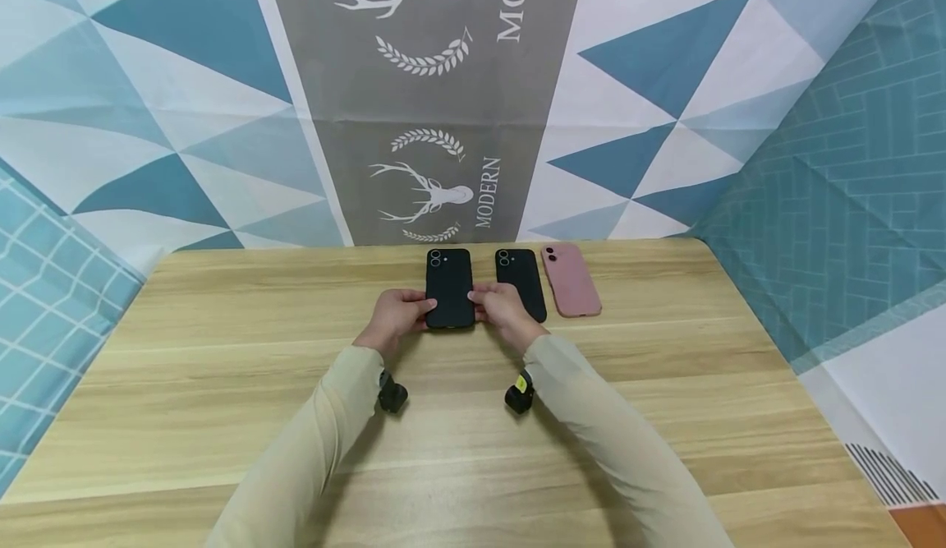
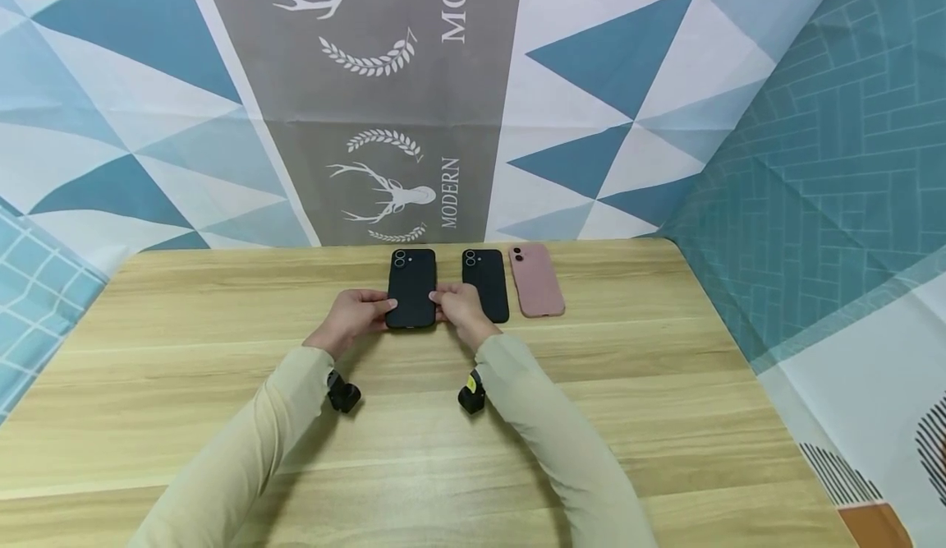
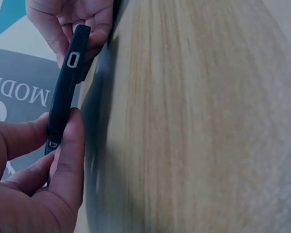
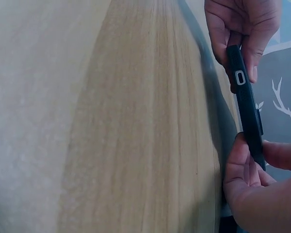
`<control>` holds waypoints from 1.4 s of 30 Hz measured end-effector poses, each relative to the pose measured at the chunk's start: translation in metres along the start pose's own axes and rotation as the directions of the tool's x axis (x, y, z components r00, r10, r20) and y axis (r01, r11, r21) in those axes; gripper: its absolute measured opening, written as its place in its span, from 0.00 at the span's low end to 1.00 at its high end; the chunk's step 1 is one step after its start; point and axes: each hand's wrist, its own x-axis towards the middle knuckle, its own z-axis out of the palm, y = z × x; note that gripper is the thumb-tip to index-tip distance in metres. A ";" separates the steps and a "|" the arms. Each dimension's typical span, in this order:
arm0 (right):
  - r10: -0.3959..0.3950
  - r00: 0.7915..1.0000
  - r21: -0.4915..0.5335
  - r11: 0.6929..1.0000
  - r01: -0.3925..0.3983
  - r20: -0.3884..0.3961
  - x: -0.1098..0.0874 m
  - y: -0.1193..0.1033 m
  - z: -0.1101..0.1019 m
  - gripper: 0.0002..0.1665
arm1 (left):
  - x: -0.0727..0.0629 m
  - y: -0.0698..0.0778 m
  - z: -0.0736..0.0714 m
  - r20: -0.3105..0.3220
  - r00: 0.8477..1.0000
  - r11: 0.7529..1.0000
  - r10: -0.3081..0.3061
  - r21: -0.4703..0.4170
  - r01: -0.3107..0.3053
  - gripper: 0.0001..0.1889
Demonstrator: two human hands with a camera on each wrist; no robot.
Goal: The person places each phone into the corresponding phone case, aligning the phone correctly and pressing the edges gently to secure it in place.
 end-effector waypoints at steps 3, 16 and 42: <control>0.002 1.000 -0.007 1.000 -0.002 -0.001 0.001 -0.001 0.001 0.21 | 0.002 -0.001 0.000 -0.005 1.000 1.000 0.008 0.002 -0.008 0.21; -0.004 0.998 -0.099 0.995 -0.003 -0.067 0.003 -0.008 0.003 0.15 | 0.002 0.004 -0.001 -0.002 1.000 1.000 0.024 -0.018 -0.024 0.20; -0.103 0.976 -0.419 0.908 0.013 -0.192 -0.002 -0.011 0.012 0.09 | 0.001 0.003 0.000 -0.105 0.983 0.963 0.154 0.237 -0.126 0.13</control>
